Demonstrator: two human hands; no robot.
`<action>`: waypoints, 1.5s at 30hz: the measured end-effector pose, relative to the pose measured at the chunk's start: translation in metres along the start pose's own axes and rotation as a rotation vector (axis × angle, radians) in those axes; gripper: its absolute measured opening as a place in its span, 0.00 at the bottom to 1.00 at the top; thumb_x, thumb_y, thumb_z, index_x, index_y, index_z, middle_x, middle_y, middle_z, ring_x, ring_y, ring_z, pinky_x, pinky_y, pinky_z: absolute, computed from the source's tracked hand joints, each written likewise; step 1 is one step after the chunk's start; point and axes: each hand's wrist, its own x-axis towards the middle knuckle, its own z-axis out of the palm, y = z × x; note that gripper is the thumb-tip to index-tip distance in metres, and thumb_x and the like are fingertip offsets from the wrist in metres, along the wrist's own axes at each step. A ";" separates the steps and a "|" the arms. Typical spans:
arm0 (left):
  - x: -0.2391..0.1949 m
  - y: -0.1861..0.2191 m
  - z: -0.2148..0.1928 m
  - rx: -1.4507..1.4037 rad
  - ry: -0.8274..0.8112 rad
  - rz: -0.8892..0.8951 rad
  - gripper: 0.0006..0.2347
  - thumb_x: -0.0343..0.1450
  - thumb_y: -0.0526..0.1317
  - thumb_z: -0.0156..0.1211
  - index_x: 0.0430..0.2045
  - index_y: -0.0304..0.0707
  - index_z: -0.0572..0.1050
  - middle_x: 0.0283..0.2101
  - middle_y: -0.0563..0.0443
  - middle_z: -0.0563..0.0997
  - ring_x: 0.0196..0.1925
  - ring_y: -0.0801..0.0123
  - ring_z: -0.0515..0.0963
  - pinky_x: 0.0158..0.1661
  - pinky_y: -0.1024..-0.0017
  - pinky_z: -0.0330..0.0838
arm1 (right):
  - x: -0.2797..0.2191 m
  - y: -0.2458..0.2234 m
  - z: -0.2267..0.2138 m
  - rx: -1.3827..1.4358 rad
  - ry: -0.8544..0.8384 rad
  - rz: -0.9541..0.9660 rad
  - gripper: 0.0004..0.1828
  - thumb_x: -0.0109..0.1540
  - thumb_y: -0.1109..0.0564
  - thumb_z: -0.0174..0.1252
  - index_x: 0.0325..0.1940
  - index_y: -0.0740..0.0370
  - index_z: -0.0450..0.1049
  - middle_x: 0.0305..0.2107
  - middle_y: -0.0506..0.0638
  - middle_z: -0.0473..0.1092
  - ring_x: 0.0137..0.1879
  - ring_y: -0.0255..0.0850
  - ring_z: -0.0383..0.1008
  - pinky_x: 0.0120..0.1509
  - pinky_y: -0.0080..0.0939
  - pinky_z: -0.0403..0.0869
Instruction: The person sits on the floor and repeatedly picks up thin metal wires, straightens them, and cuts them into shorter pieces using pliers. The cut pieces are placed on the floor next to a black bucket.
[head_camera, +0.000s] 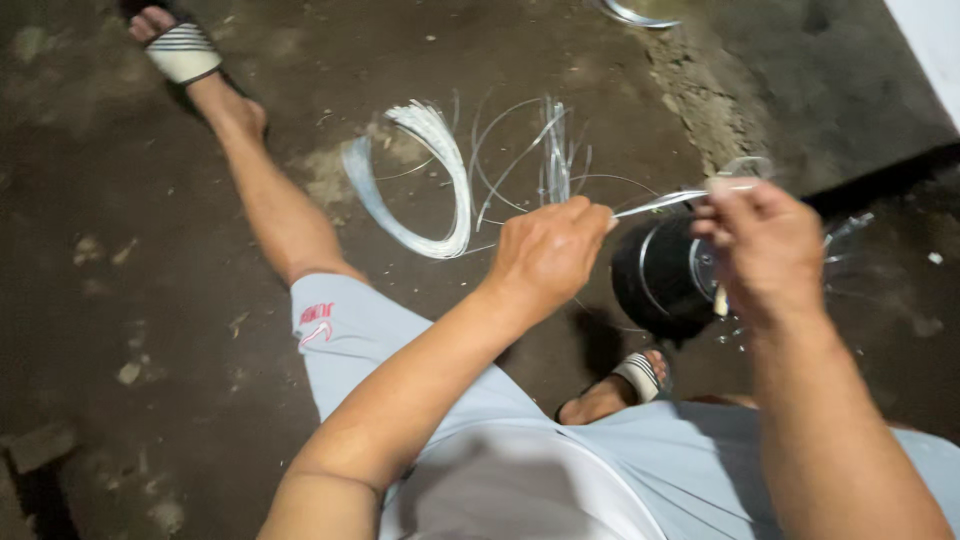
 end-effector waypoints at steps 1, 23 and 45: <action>-0.002 -0.002 -0.001 0.034 0.022 0.036 0.03 0.73 0.37 0.58 0.31 0.39 0.75 0.29 0.47 0.75 0.33 0.54 0.80 0.31 0.58 0.72 | 0.003 0.000 -0.005 0.029 -0.012 -0.012 0.05 0.70 0.59 0.61 0.43 0.63 0.76 0.32 0.47 0.74 0.33 0.31 0.72 0.40 0.29 0.72; -0.011 0.016 0.004 0.380 0.217 0.123 0.07 0.72 0.40 0.62 0.36 0.35 0.77 0.29 0.53 0.69 0.32 0.65 0.73 0.32 0.68 0.68 | 0.023 0.050 -0.057 0.273 -0.178 -0.057 0.13 0.79 0.62 0.54 0.38 0.62 0.68 0.26 0.46 0.66 0.36 0.33 0.69 0.55 0.39 0.73; -0.019 0.014 0.010 0.306 0.154 0.170 0.14 0.69 0.37 0.60 0.48 0.40 0.79 0.31 0.54 0.72 0.33 0.65 0.74 0.28 0.70 0.67 | 0.017 0.048 -0.046 0.384 -0.019 -0.177 0.36 0.75 0.69 0.59 0.82 0.58 0.50 0.42 0.54 0.73 0.46 0.43 0.77 0.55 0.42 0.78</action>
